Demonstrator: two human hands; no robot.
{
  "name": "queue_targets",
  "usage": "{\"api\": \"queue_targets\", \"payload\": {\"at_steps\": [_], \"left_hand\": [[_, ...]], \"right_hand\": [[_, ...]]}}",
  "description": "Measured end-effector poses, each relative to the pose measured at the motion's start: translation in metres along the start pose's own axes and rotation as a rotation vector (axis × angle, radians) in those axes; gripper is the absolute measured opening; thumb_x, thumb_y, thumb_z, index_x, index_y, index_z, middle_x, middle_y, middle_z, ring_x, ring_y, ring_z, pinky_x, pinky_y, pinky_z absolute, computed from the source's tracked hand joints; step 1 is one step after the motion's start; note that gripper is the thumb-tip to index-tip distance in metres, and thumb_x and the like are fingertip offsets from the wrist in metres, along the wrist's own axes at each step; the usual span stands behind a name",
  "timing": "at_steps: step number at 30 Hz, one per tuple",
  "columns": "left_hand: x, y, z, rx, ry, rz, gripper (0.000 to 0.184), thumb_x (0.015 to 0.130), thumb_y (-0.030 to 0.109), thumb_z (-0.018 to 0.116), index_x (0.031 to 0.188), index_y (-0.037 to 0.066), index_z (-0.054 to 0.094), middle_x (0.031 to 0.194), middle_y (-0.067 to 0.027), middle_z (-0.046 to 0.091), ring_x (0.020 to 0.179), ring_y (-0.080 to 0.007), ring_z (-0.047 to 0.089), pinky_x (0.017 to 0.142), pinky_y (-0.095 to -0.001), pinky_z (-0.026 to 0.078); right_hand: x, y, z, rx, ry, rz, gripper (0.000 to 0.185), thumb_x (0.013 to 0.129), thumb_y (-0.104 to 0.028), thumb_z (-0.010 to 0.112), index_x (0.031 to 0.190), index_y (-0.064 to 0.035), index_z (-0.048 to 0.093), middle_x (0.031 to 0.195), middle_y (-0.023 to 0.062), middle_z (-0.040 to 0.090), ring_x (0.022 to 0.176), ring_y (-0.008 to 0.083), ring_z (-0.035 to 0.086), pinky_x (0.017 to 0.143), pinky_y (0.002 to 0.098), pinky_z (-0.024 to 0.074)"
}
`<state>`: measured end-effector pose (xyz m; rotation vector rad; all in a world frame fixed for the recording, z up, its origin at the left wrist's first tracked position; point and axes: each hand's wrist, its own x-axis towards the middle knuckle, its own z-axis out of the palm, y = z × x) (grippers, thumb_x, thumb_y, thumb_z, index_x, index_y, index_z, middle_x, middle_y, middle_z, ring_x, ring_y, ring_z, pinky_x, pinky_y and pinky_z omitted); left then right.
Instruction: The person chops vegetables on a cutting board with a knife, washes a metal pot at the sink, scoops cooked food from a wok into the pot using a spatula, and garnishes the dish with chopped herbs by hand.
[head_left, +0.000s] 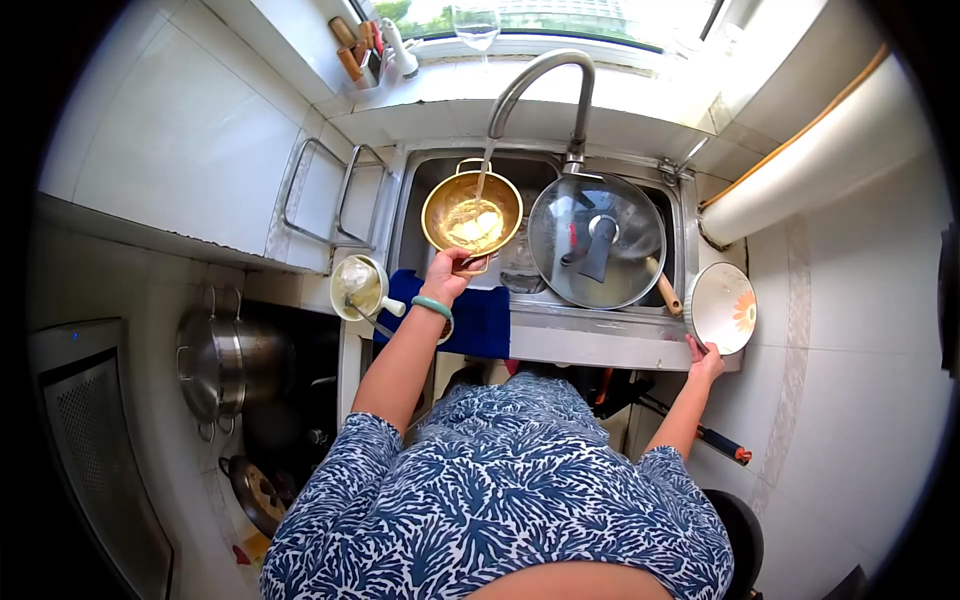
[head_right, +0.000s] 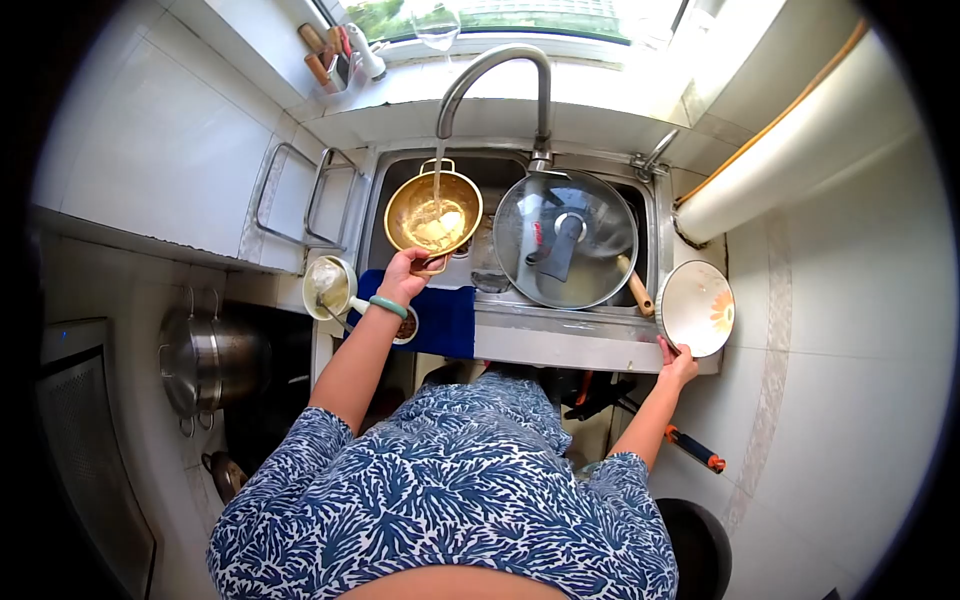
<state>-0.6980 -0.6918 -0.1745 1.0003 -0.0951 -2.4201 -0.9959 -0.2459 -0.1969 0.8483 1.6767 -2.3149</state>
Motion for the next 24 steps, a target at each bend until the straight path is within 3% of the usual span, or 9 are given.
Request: {"api": "queue_targets", "payload": {"at_steps": [6,9,11,13,15,19,21,22,24], "left_hand": [[-0.006,0.008,-0.006,-0.175,-0.069,-0.208,0.060,0.069,-0.008,0.040,0.126,-0.015,0.023,0.123,-0.0349,0.038,0.110,-0.0528,0.044,0.090,-0.0507,0.047],[0.008,0.007,-0.018,-0.170,-0.026,-0.192,0.060,0.069,-0.010,0.040,0.126,-0.013,0.022,0.125,-0.0330,0.037,0.108,-0.0538,0.045,0.091,-0.0552,0.046],[0.005,0.010,-0.018,-0.083,0.010,-0.144,0.062,0.069,-0.011,0.039,0.129,-0.008,0.022,0.125,-0.0313,0.037,0.107,-0.0528,0.046,0.087,-0.0555,0.049],[-0.010,0.008,0.005,0.286,0.126,0.256,0.068,0.071,-0.014,0.037,0.134,0.008,0.022,0.125,-0.0274,0.037,0.103,-0.0470,0.051,0.075,-0.0515,0.055],[-0.014,0.013,0.011,0.297,0.174,0.333,0.074,0.070,-0.018,0.036,0.131,0.022,0.024,0.124,-0.0217,0.039,0.100,-0.0425,0.056,0.060,-0.0461,0.058],[-0.020,0.025,0.012,0.652,0.105,0.598,0.086,0.070,-0.019,0.034,0.139,0.027,0.014,0.127,-0.0119,0.040,0.071,-0.0214,0.058,0.033,-0.0212,0.032],[-0.022,0.032,0.010,0.864,0.215,0.763,0.083,0.073,-0.017,0.038,0.142,0.023,0.016,0.133,-0.0114,0.039,0.100,-0.0263,0.056,0.064,-0.0304,0.051],[-0.026,0.037,0.011,0.857,0.232,0.774,0.083,0.073,-0.017,0.038,0.142,0.023,0.016,0.133,-0.0114,0.039,0.100,-0.0263,0.056,0.064,-0.0304,0.051],[-0.035,0.048,0.018,1.151,0.207,1.043,0.080,0.076,-0.013,0.042,0.143,0.020,0.016,0.135,-0.0141,0.040,0.116,-0.0278,0.048,0.091,-0.0333,0.042]], "right_hand": [[-0.047,-0.041,0.019,-0.253,-0.021,0.001,0.044,0.083,-0.020,0.058,0.104,0.0164,0.045,0.092,0.0288,0.057,0.069,0.0411,0.064,0.055,0.0393,0.0589],[-0.079,-0.085,0.046,-1.599,0.172,-0.322,0.050,0.087,-0.040,0.053,0.091,0.0094,0.058,0.069,0.0137,0.062,0.055,0.0243,0.064,0.042,0.0296,0.0486],[-0.073,-0.079,0.075,-1.234,0.020,-0.659,0.042,0.088,-0.038,0.053,0.086,0.0028,0.063,0.057,0.0073,0.059,0.047,0.0165,0.058,0.038,0.0255,0.0416],[-0.077,-0.069,0.135,-1.021,-0.306,-0.470,0.037,0.089,-0.035,0.053,0.089,-0.0002,0.064,0.057,0.0077,0.058,0.043,0.0120,0.052,0.036,0.0227,0.0376],[-0.085,-0.044,0.198,-0.931,-0.634,-0.202,0.049,0.088,-0.047,0.052,0.090,0.0016,0.062,0.056,0.0071,0.058,0.041,0.0091,0.049,0.037,0.0202,0.0353],[-0.054,0.022,0.278,-0.854,-0.769,0.169,0.066,0.083,-0.060,0.048,0.101,0.0034,0.056,0.074,0.0117,0.063,0.050,0.0109,0.055,0.039,0.0195,0.0379],[-0.043,0.039,0.303,-0.871,-0.784,0.199,0.065,0.084,-0.060,0.046,0.103,0.0018,0.054,0.078,0.0101,0.062,0.053,0.0115,0.055,0.040,0.0187,0.0380],[-0.031,0.049,0.312,-0.767,-0.791,0.311,0.063,0.085,-0.059,0.045,0.102,0.0008,0.054,0.075,0.0073,0.060,0.052,0.0104,0.052,0.039,0.0182,0.0366],[-0.019,0.064,0.322,-0.583,-0.769,0.368,0.052,0.089,-0.053,0.043,0.100,-0.0021,0.053,0.068,0.0008,0.050,0.048,0.0078,0.041,0.037,0.0176,0.0310]]}}
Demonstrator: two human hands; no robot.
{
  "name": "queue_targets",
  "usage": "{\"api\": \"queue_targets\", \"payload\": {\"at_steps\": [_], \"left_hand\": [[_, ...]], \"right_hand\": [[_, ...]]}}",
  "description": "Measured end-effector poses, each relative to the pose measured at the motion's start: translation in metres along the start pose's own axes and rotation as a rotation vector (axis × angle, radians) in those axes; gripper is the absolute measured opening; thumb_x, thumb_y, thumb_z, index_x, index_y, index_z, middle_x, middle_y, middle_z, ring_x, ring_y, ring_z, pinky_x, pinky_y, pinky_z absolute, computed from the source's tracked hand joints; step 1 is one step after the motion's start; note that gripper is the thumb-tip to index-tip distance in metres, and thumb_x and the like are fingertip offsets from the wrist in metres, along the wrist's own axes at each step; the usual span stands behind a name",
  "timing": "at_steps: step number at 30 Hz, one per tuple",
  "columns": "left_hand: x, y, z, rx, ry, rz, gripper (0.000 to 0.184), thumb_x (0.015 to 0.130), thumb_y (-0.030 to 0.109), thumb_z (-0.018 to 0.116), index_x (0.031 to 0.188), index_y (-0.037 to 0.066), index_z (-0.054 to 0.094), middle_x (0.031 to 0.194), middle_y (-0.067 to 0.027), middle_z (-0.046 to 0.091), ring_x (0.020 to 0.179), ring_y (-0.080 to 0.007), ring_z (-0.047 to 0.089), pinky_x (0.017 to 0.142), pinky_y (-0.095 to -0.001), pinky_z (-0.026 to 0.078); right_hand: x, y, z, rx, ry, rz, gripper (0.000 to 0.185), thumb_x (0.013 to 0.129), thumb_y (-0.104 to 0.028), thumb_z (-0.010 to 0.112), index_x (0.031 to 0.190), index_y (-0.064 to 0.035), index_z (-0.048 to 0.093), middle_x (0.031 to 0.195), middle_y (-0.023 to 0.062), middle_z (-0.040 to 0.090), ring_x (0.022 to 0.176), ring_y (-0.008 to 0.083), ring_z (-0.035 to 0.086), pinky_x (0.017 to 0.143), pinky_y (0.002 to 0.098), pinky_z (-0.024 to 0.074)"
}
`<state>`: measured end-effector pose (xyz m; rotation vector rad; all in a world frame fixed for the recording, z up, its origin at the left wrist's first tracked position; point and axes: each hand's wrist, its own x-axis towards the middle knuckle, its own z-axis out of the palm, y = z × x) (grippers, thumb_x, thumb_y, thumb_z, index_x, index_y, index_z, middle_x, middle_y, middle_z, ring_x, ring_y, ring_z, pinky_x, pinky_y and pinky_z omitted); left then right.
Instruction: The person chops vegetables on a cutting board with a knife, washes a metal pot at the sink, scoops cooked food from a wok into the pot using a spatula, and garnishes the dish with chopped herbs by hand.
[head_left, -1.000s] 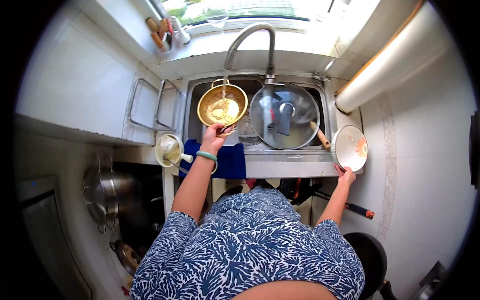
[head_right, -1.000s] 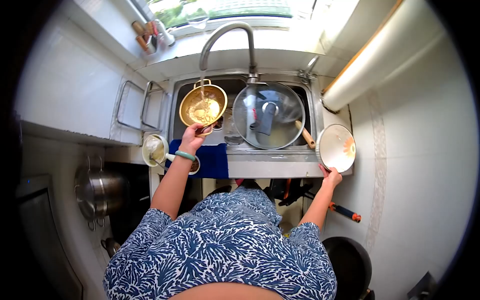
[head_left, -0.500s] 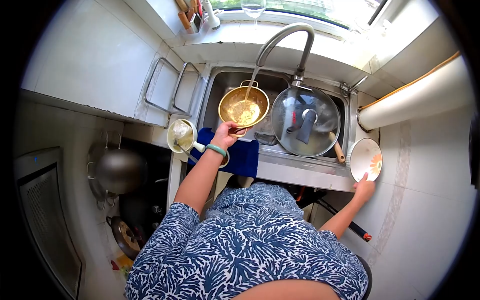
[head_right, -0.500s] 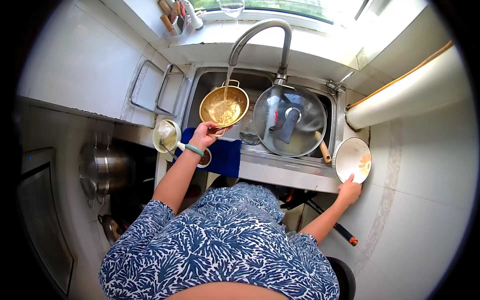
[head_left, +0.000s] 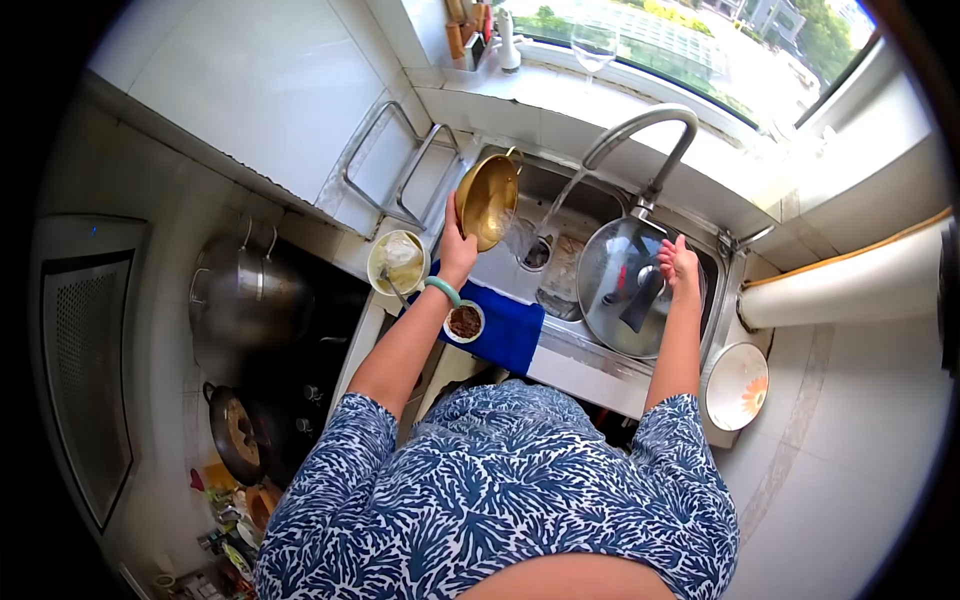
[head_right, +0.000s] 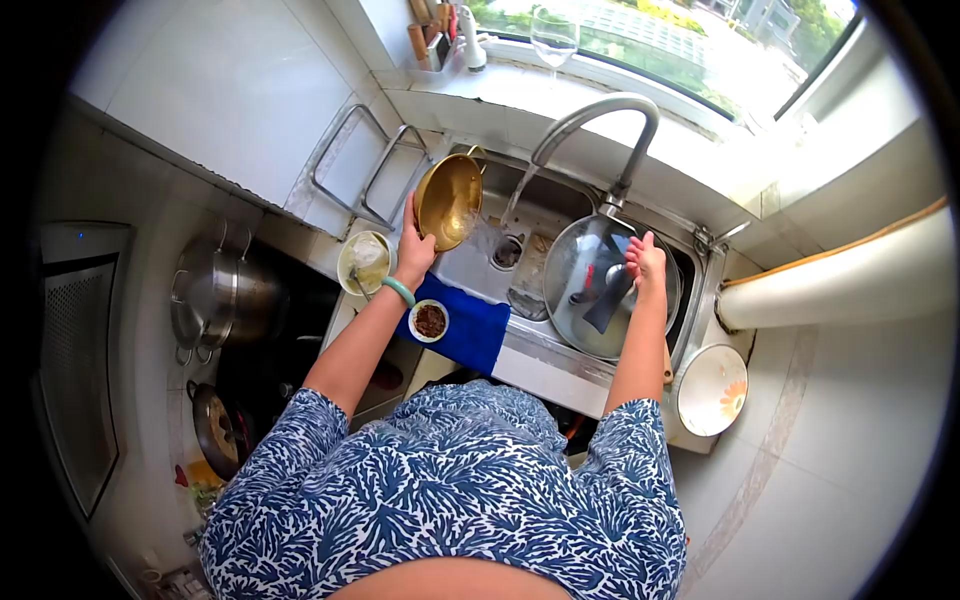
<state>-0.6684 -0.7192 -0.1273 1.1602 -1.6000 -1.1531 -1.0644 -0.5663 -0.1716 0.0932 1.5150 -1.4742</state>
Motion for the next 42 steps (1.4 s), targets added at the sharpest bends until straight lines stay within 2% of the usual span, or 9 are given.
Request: {"api": "queue_targets", "payload": {"at_steps": [3,7,11,17,21,27,31,34,42], "left_hand": [[0.007,0.028,-0.016,0.095,-0.026,0.126,0.079,0.073,-0.015,0.041,0.142,0.015,0.021,0.136,-0.0154,0.039,0.126,-0.0248,0.039,0.103,-0.0310,0.029],[0.019,0.050,-0.023,0.164,0.065,0.456,0.066,0.079,-0.008,0.045,0.139,0.013,0.030,0.130,-0.0178,0.045,0.119,-0.0338,0.044,0.098,-0.0362,0.036],[0.010,0.100,-0.033,0.341,0.068,0.504,0.073,0.074,-0.015,0.042,0.139,0.015,0.031,0.131,-0.0161,0.042,0.120,-0.0349,0.041,0.099,-0.0378,0.034],[0.005,0.140,-0.038,0.379,0.042,0.531,0.076,0.070,-0.018,0.040,0.138,0.016,0.033,0.135,-0.0123,0.040,0.124,-0.0326,0.039,0.102,-0.0372,0.032],[0.007,0.149,-0.039,0.417,0.045,0.596,0.079,0.071,-0.018,0.044,0.138,0.021,0.032,0.138,-0.0145,0.034,0.123,-0.0354,0.039,0.097,-0.0387,0.041],[0.011,0.153,-0.032,0.419,0.054,0.648,0.078,0.070,-0.019,0.043,0.138,0.019,0.033,0.139,-0.0146,0.033,0.123,-0.0362,0.039,0.097,-0.0394,0.040],[0.007,0.172,-0.034,0.409,0.078,0.674,0.077,0.070,-0.018,0.042,0.138,0.017,0.032,0.139,-0.0149,0.033,0.124,-0.0363,0.038,0.099,-0.0398,0.038],[-0.001,0.186,-0.038,0.373,0.099,0.758,0.070,0.072,-0.015,0.041,0.137,0.009,0.032,0.137,-0.0160,0.036,0.126,-0.0347,0.036,0.104,-0.0391,0.030],[-0.012,0.137,-0.027,0.438,0.012,0.584,0.078,0.071,-0.017,0.042,0.138,0.021,0.032,0.139,-0.0165,0.031,0.121,-0.0384,0.040,0.096,-0.0398,0.040]], "right_hand": [[0.012,-0.003,-0.009,0.176,0.001,-0.076,0.037,0.095,-0.040,0.040,0.095,-0.0051,0.052,0.064,-0.0015,0.046,0.044,0.0053,0.033,0.035,0.0183,0.0221],[-0.017,-0.024,0.007,-0.018,0.068,0.021,0.037,0.091,-0.045,0.046,0.085,-0.0091,0.052,0.056,-0.0060,0.037,0.038,0.0021,0.027,0.032,0.0169,0.0145],[-0.008,-0.015,-0.001,-0.072,0.035,0.147,0.048,0.087,-0.054,0.047,0.084,-0.0064,0.051,0.055,-0.0065,0.036,0.037,0.0015,0.026,0.031,0.0163,0.0146],[0.014,0.000,0.002,-0.051,-0.013,0.027,0.038,0.093,-0.042,0.043,0.081,-0.0064,0.050,0.055,-0.0064,0.037,0.040,0.0041,0.026,0.034,0.0185,0.0170],[0.018,-0.016,0.003,0.612,-0.270,0.490,0.036,0.093,-0.036,0.046,0.065,-0.0132,0.047,0.044,-0.0089,0.031,0.034,0.0038,0.022,0.032,0.0200,0.0120],[0.036,-0.024,0.006,0.780,-0.193,0.415,0.032,0.091,-0.036,0.050,0.069,-0.0125,0.050,0.045,-0.0091,0.033,0.035,0.0046,0.022,0.034,0.0209,0.0126],[0.024,-0.013,0.009,0.628,-0.206,0.269,0.030,0.091,-0.038,0.049,0.073,-0.0140,0.050,0.050,-0.0086,0.030,0.036,0.0052,0.021,0.033,0.0202,0.0135],[-0.018,-0.007,0.024,0.217,-0.046,-0.056,0.025,0.092,-0.031,0.050,0.076,-0.0127,0.050,0.050,-0.0088,0.031,0.036,0.0041,0.023,0.033,0.0191,0.0157],[-0.090,0.040,0.038,0.017,-0.124,-0.169,0.024,0.093,-0.030,0.048,0.084,-0.0086,0.053,0.052,-0.0060,0.036,0.037,0.0036,0.027,0.034,0.0182,0.0170]]}}
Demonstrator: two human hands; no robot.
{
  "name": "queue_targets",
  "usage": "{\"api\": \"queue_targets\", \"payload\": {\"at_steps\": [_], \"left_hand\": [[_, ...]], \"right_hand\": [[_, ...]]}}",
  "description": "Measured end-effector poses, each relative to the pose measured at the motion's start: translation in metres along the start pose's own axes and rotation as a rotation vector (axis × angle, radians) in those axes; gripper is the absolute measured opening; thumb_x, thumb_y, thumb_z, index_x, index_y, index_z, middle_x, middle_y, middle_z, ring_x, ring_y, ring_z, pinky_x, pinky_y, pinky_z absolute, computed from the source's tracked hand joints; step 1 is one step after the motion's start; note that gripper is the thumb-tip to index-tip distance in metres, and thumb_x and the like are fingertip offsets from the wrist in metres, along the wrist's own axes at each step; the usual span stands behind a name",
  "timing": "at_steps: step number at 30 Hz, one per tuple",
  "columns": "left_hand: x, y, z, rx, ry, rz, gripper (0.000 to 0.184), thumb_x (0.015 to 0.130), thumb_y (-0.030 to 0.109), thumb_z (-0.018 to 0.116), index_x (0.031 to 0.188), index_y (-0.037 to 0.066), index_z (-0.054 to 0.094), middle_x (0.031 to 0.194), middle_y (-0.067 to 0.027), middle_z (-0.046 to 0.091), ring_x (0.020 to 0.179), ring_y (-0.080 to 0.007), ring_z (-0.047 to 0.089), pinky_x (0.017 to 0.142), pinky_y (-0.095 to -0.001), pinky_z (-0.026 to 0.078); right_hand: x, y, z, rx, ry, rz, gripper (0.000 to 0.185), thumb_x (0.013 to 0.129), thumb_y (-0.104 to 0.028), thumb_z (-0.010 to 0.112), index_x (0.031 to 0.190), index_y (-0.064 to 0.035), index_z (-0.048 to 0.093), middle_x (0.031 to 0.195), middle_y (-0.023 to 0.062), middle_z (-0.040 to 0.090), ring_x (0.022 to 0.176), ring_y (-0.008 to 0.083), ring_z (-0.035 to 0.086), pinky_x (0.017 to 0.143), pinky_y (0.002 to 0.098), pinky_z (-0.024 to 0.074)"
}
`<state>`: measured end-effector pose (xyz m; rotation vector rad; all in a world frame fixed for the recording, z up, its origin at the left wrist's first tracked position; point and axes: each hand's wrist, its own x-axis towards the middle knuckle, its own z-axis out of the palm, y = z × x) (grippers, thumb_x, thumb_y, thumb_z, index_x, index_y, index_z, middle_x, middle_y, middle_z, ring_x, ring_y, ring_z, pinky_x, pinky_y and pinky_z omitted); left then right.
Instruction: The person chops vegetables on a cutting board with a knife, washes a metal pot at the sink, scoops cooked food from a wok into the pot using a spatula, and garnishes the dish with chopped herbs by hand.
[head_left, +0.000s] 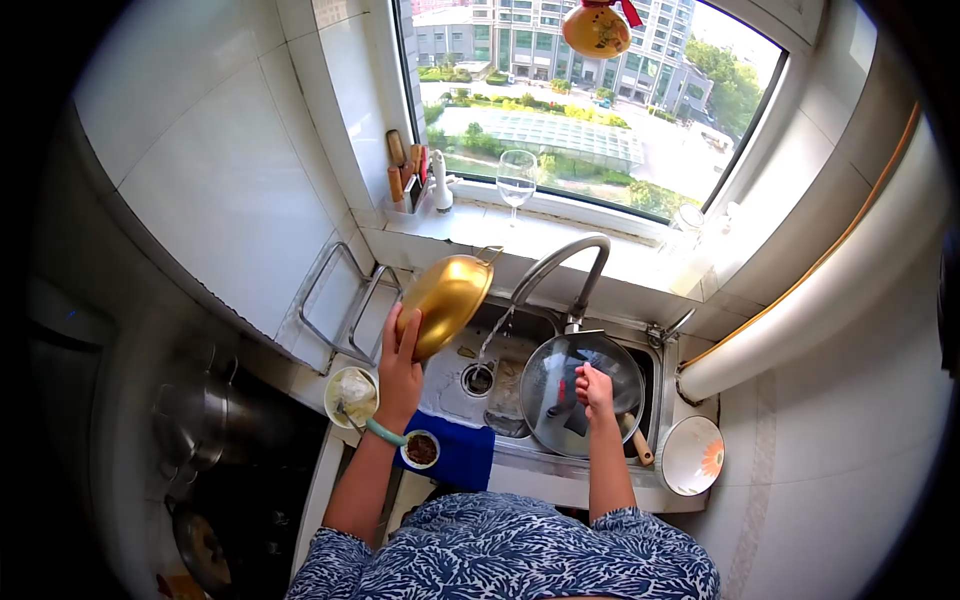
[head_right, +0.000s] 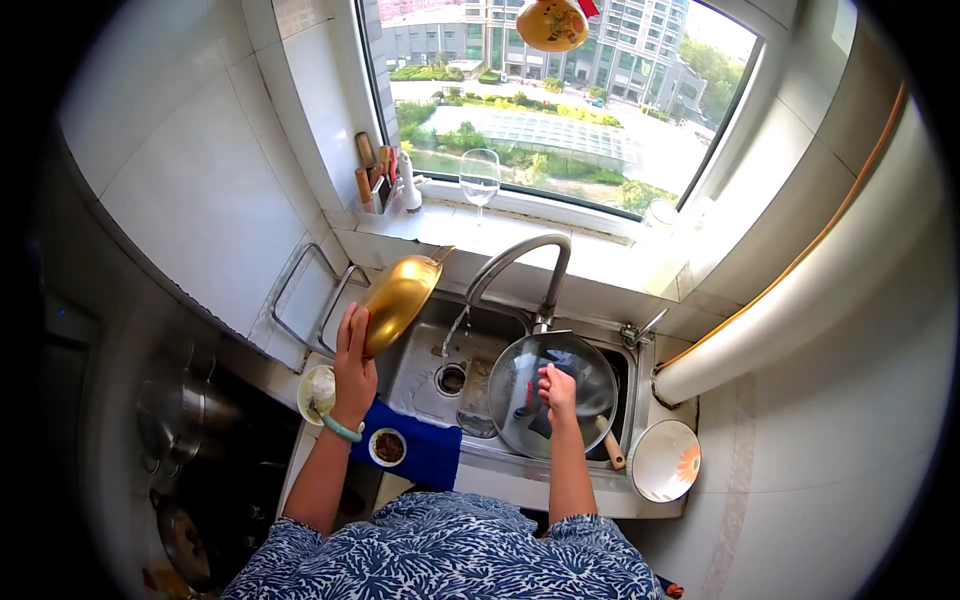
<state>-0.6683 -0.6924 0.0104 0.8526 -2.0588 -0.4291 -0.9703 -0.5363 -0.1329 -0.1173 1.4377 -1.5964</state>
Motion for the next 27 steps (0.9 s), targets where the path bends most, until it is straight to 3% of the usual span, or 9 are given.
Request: {"api": "queue_targets", "payload": {"at_steps": [2,6,9,13,19,22,23,24,27], "left_hand": [[-0.003,0.019,-0.009,-0.064,0.081,0.119,0.075,0.072,-0.017,0.042,0.137,0.021,0.035,0.139,-0.0175,0.031,0.121,-0.0389,0.039,0.096,-0.0400,0.040],[-0.013,0.010,0.003,-0.065,-0.028,-0.007,0.074,0.069,-0.019,0.046,0.132,0.021,0.044,0.138,-0.0169,0.030,0.127,-0.0375,0.034,0.101,-0.0411,0.036],[-0.032,0.005,0.003,-0.115,0.088,0.131,0.073,0.067,-0.020,0.046,0.128,0.019,0.049,0.138,-0.0166,0.031,0.128,-0.0375,0.032,0.101,-0.0417,0.035],[-0.039,0.009,-0.011,-0.201,0.111,0.066,0.073,0.065,-0.022,0.045,0.125,0.017,0.052,0.139,-0.0159,0.031,0.128,-0.0382,0.032,0.100,-0.0419,0.037],[-0.039,0.011,-0.019,-0.115,0.114,-0.051,0.082,0.068,-0.019,0.045,0.139,0.018,0.032,0.135,-0.0183,0.033,0.119,-0.0350,0.043,0.094,-0.0365,0.043],[-0.056,0.001,-0.004,-0.701,0.328,-0.369,0.076,0.075,-0.015,0.042,0.143,0.011,0.017,0.130,-0.0158,0.040,0.116,-0.0274,0.046,0.091,-0.0311,0.046],[-0.070,-0.008,0.001,-1.067,0.281,-0.709,0.076,0.073,-0.016,0.041,0.140,0.012,0.018,0.126,-0.0148,0.042,0.111,-0.0258,0.052,0.085,-0.0322,0.052],[-0.073,0.006,-0.013,-1.204,0.297,-0.902,0.061,0.077,-0.011,0.045,0.132,0.009,0.025,0.120,-0.0163,0.046,0.094,-0.0286,0.061,0.066,-0.0322,0.059],[-0.132,-0.025,-0.021,-1.776,0.213,-1.079,0.043,0.079,-0.006,0.045,0.121,-0.009,0.035,0.108,-0.0272,0.055,0.095,-0.0391,0.060,0.077,-0.0378,0.055]], "right_hand": [[-0.014,0.004,-0.004,-0.002,0.012,-0.019,0.024,0.094,-0.029,0.047,0.085,-0.0077,0.054,0.053,-0.0058,0.036,0.038,0.0031,0.026,0.035,0.0182,0.0172],[-0.028,0.005,-0.012,-0.036,-0.019,-0.024,0.026,0.094,-0.030,0.047,0.083,-0.0073,0.055,0.053,-0.0058,0.037,0.038,0.0029,0.026,0.035,0.0179,0.0177],[-0.039,0.001,-0.006,-0.092,-0.018,-0.035,0.026,0.093,-0.030,0.048,0.083,-0.0070,0.055,0.054,-0.0059,0.037,0.039,0.0026,0.026,0.036,0.0177,0.0180],[-0.044,0.011,-0.008,-0.158,0.001,-0.026,0.027,0.094,-0.029,0.046,0.083,-0.0070,0.058,0.054,-0.0055,0.040,0.041,0.0030,0.033,0.036,0.0172,0.0231],[-0.053,0.021,0.022,-0.273,-0.069,0.052,0.028,0.093,-0.030,0.048,0.083,-0.0068,0.058,0.055,-0.0047,0.043,0.041,0.0038,0.035,0.037,0.0178,0.0252],[-0.054,0.024,0.036,-0.280,-0.136,0.040,0.026,0.093,-0.029,0.048,0.084,-0.0052,0.057,0.055,-0.0046,0.040,0.041,0.0040,0.032,0.037,0.0181,0.0236],[-0.051,0.029,0.041,-0.297,-0.177,0.027,0.026,0.093,-0.028,0.049,0.085,-0.0051,0.057,0.055,-0.0045,0.040,0.041,0.0041,0.032,0.037,0.0181,0.0236],[-0.051,0.028,0.046,-0.305,-0.198,0.049,0.025,0.092,-0.028,0.049,0.084,-0.0051,0.057,0.054,-0.0042,0.040,0.041,0.0042,0.032,0.037,0.0183,0.0237],[-0.048,0.033,0.062,-0.370,-0.263,0.066,0.026,0.091,-0.031,0.052,0.086,-0.0068,0.058,0.053,-0.0039,0.039,0.039,0.0048,0.030,0.035,0.0198,0.0218]]}}
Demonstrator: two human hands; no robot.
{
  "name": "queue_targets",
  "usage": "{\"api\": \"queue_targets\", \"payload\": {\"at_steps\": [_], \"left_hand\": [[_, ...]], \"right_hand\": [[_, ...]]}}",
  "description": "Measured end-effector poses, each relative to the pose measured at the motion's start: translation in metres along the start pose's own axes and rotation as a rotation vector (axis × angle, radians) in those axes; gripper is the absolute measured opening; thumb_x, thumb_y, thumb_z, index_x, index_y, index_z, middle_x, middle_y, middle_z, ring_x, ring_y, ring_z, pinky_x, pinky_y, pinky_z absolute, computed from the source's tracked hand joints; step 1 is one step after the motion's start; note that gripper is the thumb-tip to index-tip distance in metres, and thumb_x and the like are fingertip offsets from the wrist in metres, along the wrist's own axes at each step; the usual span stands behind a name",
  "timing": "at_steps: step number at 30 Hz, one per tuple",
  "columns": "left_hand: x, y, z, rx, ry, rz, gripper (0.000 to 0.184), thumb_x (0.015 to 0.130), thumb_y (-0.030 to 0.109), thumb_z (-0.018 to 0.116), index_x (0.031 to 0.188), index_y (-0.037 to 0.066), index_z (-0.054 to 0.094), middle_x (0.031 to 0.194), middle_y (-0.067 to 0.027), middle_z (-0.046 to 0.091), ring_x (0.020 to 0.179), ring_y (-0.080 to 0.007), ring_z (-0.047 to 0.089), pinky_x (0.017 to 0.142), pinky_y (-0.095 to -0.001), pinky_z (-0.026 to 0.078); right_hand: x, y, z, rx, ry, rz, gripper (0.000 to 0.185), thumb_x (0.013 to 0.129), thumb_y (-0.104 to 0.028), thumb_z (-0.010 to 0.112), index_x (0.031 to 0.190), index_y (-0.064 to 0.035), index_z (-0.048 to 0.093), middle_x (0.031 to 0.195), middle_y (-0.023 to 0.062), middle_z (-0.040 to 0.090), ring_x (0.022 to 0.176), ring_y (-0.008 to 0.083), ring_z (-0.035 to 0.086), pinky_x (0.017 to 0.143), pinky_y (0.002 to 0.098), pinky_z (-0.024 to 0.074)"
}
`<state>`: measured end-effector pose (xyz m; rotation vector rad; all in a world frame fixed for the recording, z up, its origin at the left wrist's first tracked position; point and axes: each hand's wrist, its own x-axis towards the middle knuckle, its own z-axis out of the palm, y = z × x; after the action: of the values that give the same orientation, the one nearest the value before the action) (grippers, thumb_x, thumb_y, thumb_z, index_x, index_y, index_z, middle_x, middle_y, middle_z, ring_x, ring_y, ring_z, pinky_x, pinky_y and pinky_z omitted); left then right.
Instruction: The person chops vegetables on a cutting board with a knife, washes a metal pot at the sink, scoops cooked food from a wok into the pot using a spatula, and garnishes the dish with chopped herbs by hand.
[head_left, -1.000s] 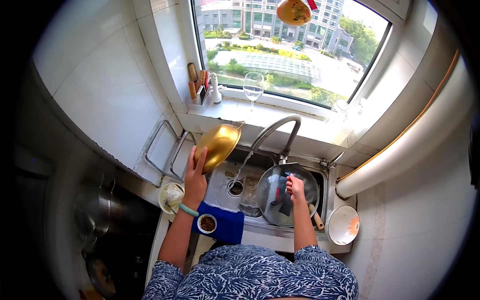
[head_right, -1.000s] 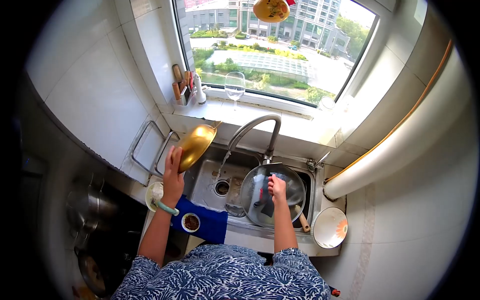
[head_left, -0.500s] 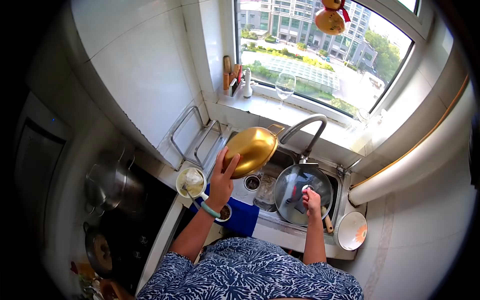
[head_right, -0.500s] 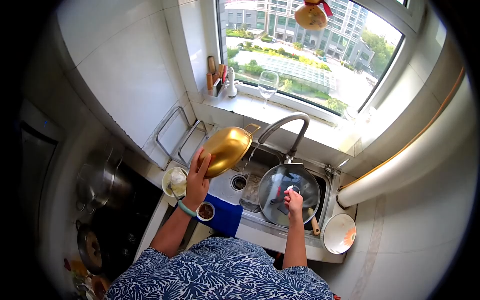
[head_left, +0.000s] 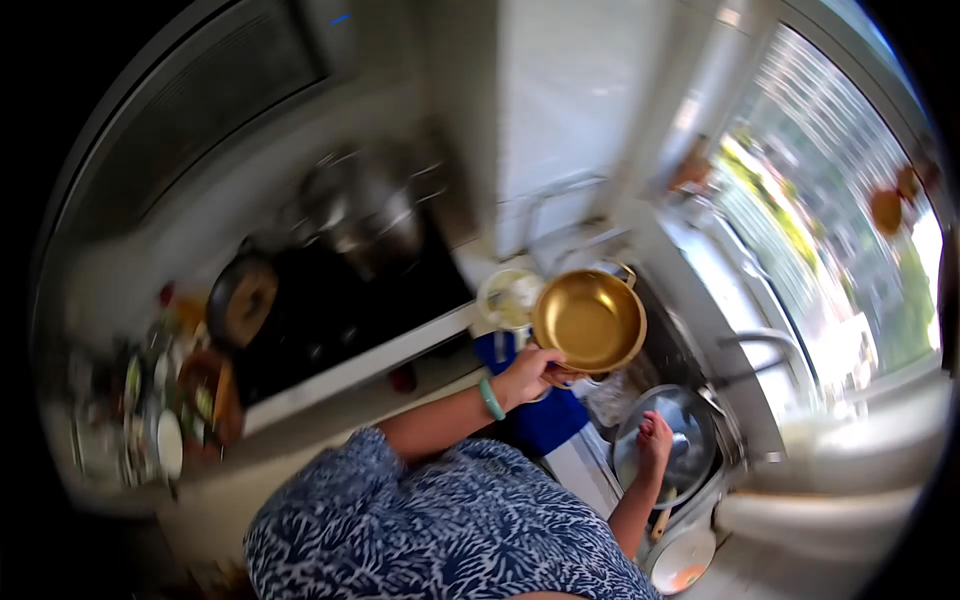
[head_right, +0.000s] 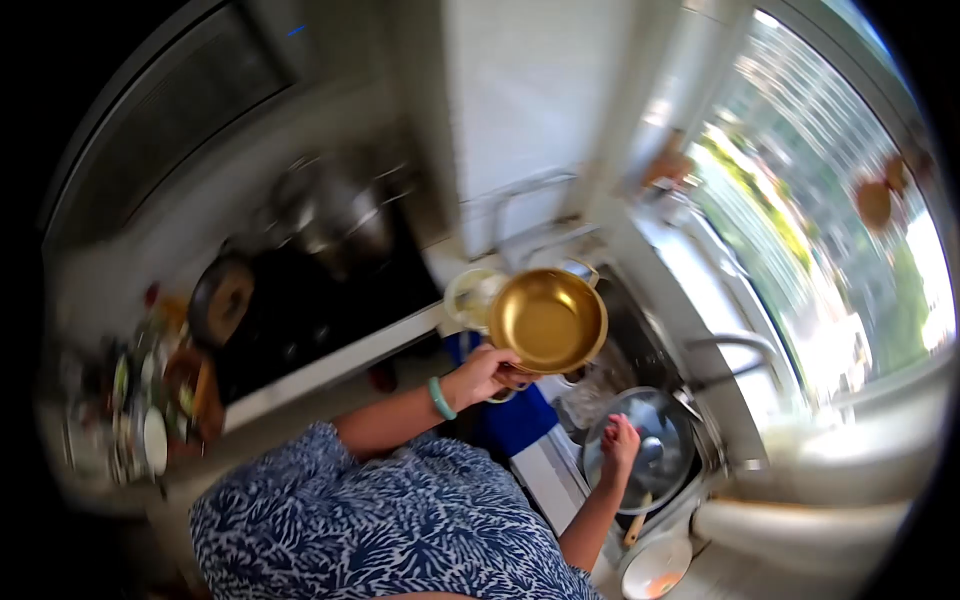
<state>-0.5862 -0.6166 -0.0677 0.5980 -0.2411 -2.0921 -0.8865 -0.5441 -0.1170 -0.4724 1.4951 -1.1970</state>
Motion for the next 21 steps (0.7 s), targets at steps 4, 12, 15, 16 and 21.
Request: {"api": "queue_targets", "payload": {"at_steps": [4,12,15,16,21], "left_hand": [[-0.078,0.006,-0.044,-0.096,0.142,0.045,0.034,0.081,-0.004,0.046,0.113,-0.013,0.041,0.102,-0.0290,0.057,0.093,-0.0393,0.061,0.075,-0.0343,0.055],[-0.270,0.032,-0.075,-0.264,0.319,0.339,0.051,0.083,-0.003,0.050,0.129,0.001,0.029,0.112,-0.0199,0.052,0.095,-0.0281,0.062,0.083,-0.0405,0.055],[-0.337,0.043,-0.078,-0.230,0.434,0.526,0.044,0.082,0.002,0.052,0.124,-0.001,0.037,0.106,-0.0167,0.057,0.084,-0.0243,0.064,0.071,-0.0338,0.058],[-0.366,0.047,-0.080,-0.194,0.420,0.597,0.043,0.081,0.005,0.053,0.122,-0.001,0.040,0.100,-0.0143,0.060,0.079,-0.0216,0.065,0.064,-0.0303,0.058],[-0.491,0.069,-0.077,-0.137,0.851,0.896,0.037,0.084,0.011,0.054,0.118,-0.001,0.046,0.099,-0.0151,0.063,0.068,-0.0228,0.066,0.060,-0.0332,0.060]], "right_hand": [[0.021,0.015,0.020,-0.046,-0.185,0.040,0.026,0.091,-0.033,0.052,0.088,-0.0075,0.056,0.053,-0.0044,0.040,0.037,0.0038,0.030,0.032,0.0182,0.0214],[-0.020,0.011,0.183,-0.559,-0.631,0.058,0.023,0.091,-0.022,0.051,0.077,-0.0034,0.056,0.054,-0.0039,0.040,0.041,0.0031,0.032,0.036,0.0196,0.0212],[-0.036,0.043,0.259,-0.893,-0.833,-0.174,0.020,0.089,-0.017,0.054,0.077,-0.0011,0.058,0.057,0.0005,0.048,0.048,0.0099,0.048,0.043,0.0247,0.0347],[-0.049,0.061,0.283,-0.928,-0.918,-0.400,0.020,0.087,-0.018,0.056,0.084,0.0015,0.060,0.060,0.0016,0.052,0.056,0.0125,0.053,0.051,0.0268,0.0402],[-0.141,0.138,0.436,-1.235,-1.195,-0.918,0.029,0.079,-0.019,0.064,0.102,-0.0028,0.056,0.092,0.0174,0.060,0.086,0.0351,0.058,0.073,0.0411,0.0476]]}}
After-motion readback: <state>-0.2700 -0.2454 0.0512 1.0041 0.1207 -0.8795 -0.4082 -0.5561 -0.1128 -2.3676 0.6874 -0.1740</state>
